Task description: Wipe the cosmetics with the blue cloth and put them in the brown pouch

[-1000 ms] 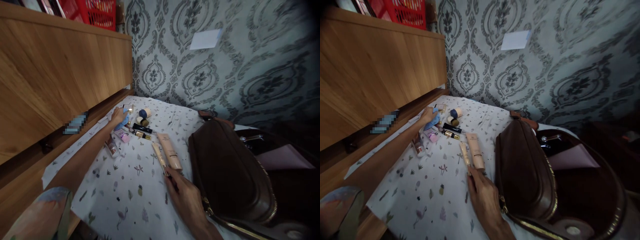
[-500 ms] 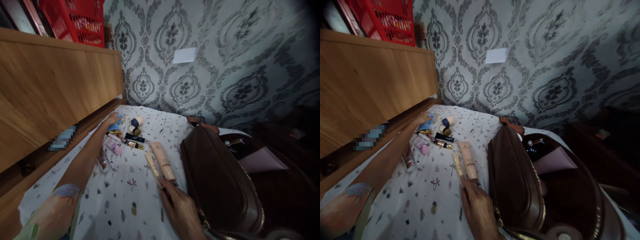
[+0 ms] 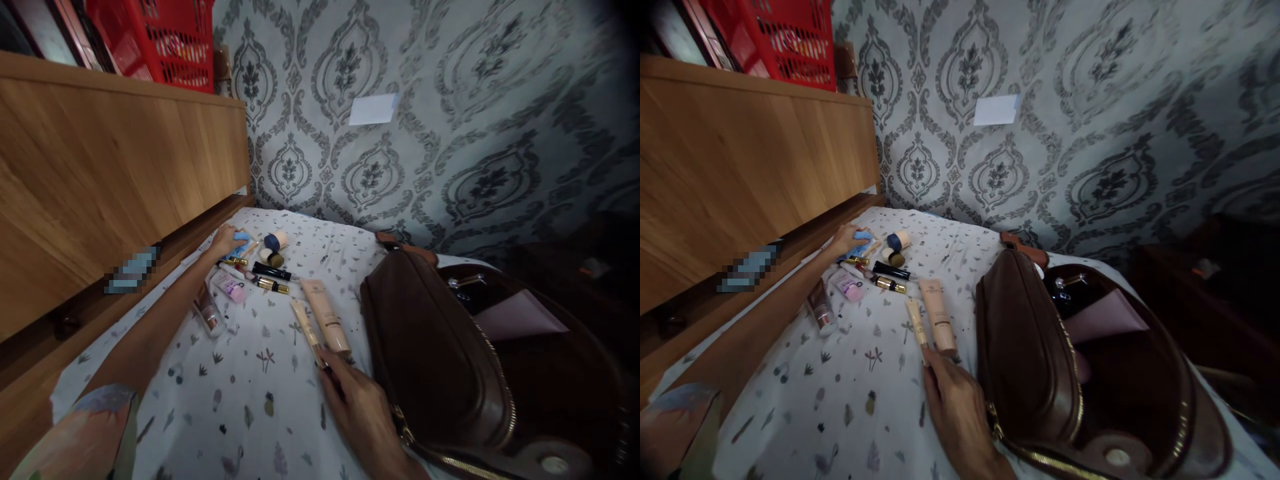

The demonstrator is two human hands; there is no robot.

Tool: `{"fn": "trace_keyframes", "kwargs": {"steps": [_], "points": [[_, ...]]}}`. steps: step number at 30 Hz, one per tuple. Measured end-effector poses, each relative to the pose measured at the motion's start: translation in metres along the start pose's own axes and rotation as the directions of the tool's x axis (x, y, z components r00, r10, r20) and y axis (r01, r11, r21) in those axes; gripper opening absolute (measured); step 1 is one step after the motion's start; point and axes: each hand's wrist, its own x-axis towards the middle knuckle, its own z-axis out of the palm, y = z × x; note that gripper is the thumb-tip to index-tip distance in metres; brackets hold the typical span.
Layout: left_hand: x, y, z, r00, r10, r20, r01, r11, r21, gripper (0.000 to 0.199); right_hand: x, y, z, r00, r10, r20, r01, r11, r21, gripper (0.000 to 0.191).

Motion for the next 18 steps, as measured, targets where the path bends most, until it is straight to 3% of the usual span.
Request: {"fn": "trace_keyframes", "kwargs": {"steps": [10, 18], "points": [[-0.038, 0.02, -0.02, 0.99, 0.114, -0.079, -0.129, 0.969, -0.21, 0.02, -0.001, -0.001, -0.002, 0.999, 0.012, 0.036, -0.012, 1.0, 0.006, 0.031], [-0.05, 0.027, -0.001, 0.999, -0.005, 0.04, 0.014, 0.973, -0.229, 0.027, -0.001, 0.0, 0.001, 0.999, 0.02, 0.032, -0.019, 1.0, -0.02, 0.028]]}}
